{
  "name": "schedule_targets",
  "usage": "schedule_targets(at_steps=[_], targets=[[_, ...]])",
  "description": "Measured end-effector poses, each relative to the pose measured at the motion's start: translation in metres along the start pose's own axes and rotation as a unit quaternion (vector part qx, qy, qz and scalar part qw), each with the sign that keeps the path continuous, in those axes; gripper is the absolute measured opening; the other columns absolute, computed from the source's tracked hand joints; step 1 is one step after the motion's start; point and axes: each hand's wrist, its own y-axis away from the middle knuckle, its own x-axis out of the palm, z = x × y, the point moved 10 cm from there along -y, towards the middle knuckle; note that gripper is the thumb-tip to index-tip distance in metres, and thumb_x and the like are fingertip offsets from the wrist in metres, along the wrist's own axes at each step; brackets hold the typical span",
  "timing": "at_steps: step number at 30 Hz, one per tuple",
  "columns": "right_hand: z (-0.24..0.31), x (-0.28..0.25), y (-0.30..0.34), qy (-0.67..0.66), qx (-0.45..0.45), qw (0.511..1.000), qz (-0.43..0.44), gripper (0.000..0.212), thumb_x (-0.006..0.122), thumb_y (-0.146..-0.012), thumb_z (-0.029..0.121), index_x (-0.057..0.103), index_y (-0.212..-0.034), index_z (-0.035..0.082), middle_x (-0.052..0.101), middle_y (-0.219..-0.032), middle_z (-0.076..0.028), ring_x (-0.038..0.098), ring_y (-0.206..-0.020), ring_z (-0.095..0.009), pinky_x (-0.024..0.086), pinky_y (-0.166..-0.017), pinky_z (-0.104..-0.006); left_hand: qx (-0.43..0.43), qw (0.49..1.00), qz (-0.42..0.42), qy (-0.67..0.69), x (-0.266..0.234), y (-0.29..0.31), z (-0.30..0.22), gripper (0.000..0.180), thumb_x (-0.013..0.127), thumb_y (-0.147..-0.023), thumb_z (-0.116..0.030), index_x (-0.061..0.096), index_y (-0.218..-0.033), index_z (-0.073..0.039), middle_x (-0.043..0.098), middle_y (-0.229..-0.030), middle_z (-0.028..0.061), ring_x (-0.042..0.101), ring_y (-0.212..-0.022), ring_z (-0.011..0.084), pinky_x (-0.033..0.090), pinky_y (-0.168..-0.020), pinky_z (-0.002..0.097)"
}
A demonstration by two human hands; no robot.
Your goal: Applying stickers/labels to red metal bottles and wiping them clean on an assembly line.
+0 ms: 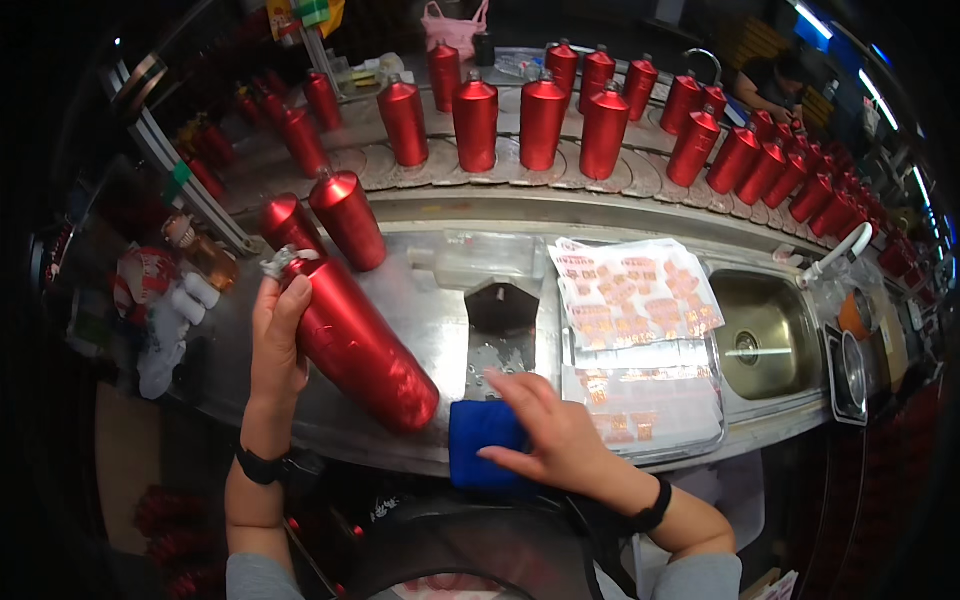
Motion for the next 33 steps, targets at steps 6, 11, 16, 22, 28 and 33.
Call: schedule_targets(at_steps=[6, 11, 16, 22, 28, 33], targets=[[0.018, -0.008, 0.02, 0.023, -0.064, 0.998, 0.006, 0.098, 0.084, -0.071, 0.036, 0.036, -0.145, -0.006, 0.06, -0.115, -0.022, 0.066, -0.091, -0.034, 0.055, -0.066, -0.0369, -0.286, 0.952, 0.104, 0.046, 0.094, 0.04, 0.084, 0.055, 0.069, -0.09, -0.042, 0.046, -0.124, -0.006, 0.061, -0.109, 0.0074, 0.065, -0.095, 0.0143, 0.056, -0.079, 0.0296], [-0.014, -0.01, 0.068, -0.046, 0.021, 0.999, -0.017, 0.103, 0.088, -0.068, 0.036, 0.035, -0.146, -0.006, 0.061, -0.118, -0.026, 0.066, -0.102, -0.038, 0.054, -0.08, -0.0405, -0.314, 0.929, 0.194, 0.014, 0.137, 0.065, 0.13, 0.079, 0.081, -0.08, -0.029, 0.029, -0.133, -0.002, 0.054, -0.124, 0.0177, 0.061, -0.11, 0.0219, 0.055, -0.087, 0.0345], [-0.023, -0.014, 0.079, -0.009, 0.032, 0.999, -0.016, 0.106, 0.087, -0.067, 0.035, 0.031, -0.148, -0.005, 0.057, -0.123, -0.024, 0.064, -0.102, -0.037, 0.054, -0.075, -0.0391, -0.26, 0.942, 0.196, -0.079, 0.153, 0.057, 0.143, 0.076, 0.083, -0.078, -0.029, 0.032, -0.125, 0.002, 0.062, -0.11, 0.0166, 0.065, -0.101, 0.0216, 0.055, -0.087, 0.0349], [-0.043, 0.006, 0.083, 0.001, 0.079, 0.996, 0.03, 0.11, 0.086, -0.063, 0.038, 0.031, -0.149, -0.003, 0.054, -0.125, -0.022, 0.063, -0.102, -0.037, 0.055, -0.073, -0.0402, -0.249, 0.943, 0.19, -0.114, 0.153, 0.052, 0.137, 0.069, 0.083, -0.079, -0.022, 0.034, -0.121, 0.002, 0.062, -0.114, 0.0176, 0.065, -0.103, 0.0208, 0.055, -0.087, 0.0339], [-0.047, 0.009, 0.084, -0.025, 0.091, 0.995, 0.038, 0.111, 0.086, -0.063, 0.036, 0.029, -0.15, -0.002, 0.053, -0.124, -0.021, 0.062, -0.1, -0.037, 0.055, -0.071, -0.0404, -0.225, 0.948, 0.184, -0.127, 0.148, 0.052, 0.141, 0.063, 0.081, -0.081, -0.02, 0.037, -0.12, 0.003, 0.062, -0.116, 0.018, 0.064, -0.105, 0.0211, 0.055, -0.087, 0.034], [-0.045, 0.006, 0.087, -0.007, 0.061, 0.998, 0.022, 0.116, 0.088, -0.059, 0.028, 0.024, -0.151, -0.001, 0.05, -0.127, -0.019, 0.062, -0.098, -0.035, 0.055, -0.067, -0.0392, -0.233, 0.946, 0.197, -0.11, 0.159, 0.053, 0.134, 0.065, 0.08, -0.082, -0.02, 0.036, -0.125, 0.002, 0.061, -0.116, 0.0175, 0.063, -0.107, 0.021, 0.054, -0.09, 0.034]])
